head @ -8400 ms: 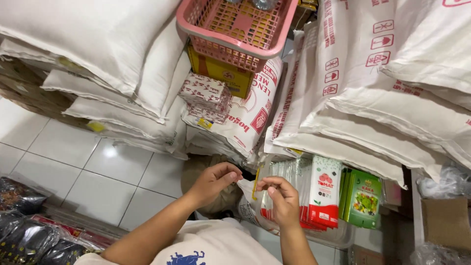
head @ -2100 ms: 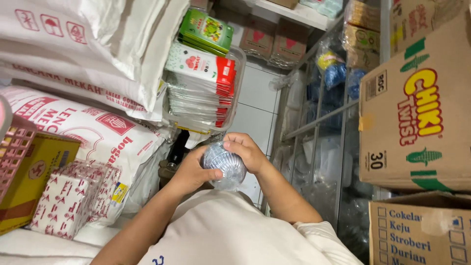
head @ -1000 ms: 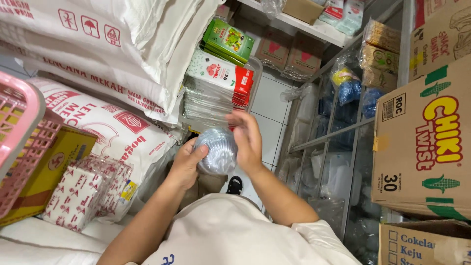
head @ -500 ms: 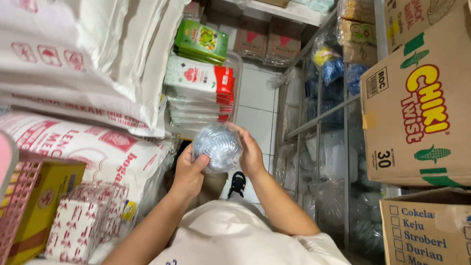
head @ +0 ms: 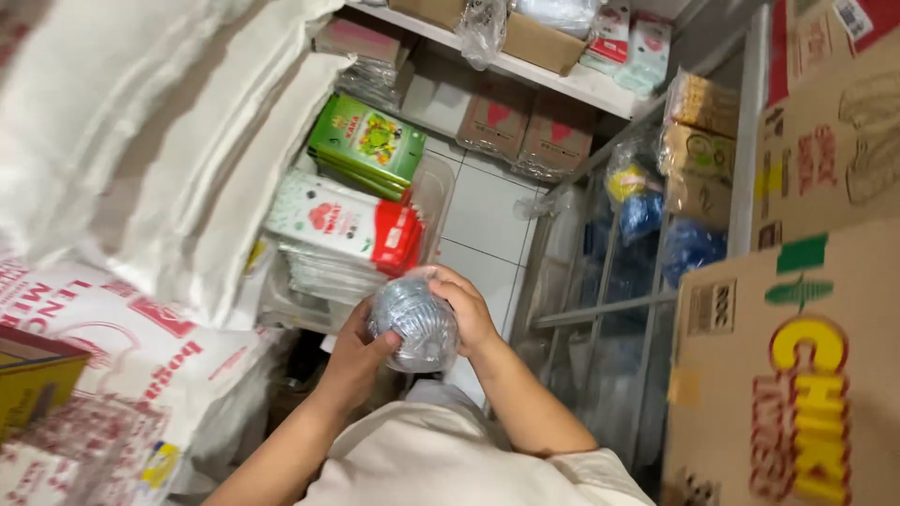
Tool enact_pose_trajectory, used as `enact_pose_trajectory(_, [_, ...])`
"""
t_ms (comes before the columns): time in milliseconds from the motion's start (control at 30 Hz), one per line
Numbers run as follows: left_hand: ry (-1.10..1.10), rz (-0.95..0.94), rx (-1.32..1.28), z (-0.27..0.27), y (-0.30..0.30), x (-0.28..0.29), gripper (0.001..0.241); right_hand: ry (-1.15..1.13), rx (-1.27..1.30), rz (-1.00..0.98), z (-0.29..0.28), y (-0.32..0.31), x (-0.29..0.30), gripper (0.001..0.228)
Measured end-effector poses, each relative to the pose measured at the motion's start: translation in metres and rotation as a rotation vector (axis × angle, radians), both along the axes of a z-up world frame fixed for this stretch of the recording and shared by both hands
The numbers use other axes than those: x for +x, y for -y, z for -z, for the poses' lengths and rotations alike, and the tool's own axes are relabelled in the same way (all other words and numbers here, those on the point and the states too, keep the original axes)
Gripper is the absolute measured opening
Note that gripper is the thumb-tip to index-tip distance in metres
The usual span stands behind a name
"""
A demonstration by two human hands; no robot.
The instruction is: The person picks up a stack of foil containers from a shelf and places them into a pink basket before moving to a different area. They then place a packet of labels into a clear container and handle the foil containers again.
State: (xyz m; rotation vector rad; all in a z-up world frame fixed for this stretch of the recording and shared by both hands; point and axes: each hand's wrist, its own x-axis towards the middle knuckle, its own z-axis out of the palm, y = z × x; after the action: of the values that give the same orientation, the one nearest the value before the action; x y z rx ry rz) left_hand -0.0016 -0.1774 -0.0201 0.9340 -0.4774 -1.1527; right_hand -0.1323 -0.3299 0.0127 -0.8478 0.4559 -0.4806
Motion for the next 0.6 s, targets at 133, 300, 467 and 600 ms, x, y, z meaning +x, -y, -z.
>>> enact_pose_trajectory(133, [-0.135,-0.038,0.044,0.016,0.050,-0.012,0.076,-0.073,-0.012,-0.138,-0.007,0.065,0.003,0.039])
enact_pose_trajectory(300, [-0.375,-0.156,-0.006,0.015,0.074,-0.021,0.067,0.022,-0.019,-0.203,-0.013,0.098,0.011,0.044])
enact_pose_trajectory(467, [-0.472,-0.240,-0.044,-0.003,0.067,-0.017,0.066,0.081,-0.372,-0.286,-0.020,0.091,0.013,0.073])
enact_pose_trajectory(600, [-0.508,-0.212,-0.056,-0.008,0.056,-0.016,0.065,0.029,-0.986,-0.187,-0.026,0.079,0.002,0.092])
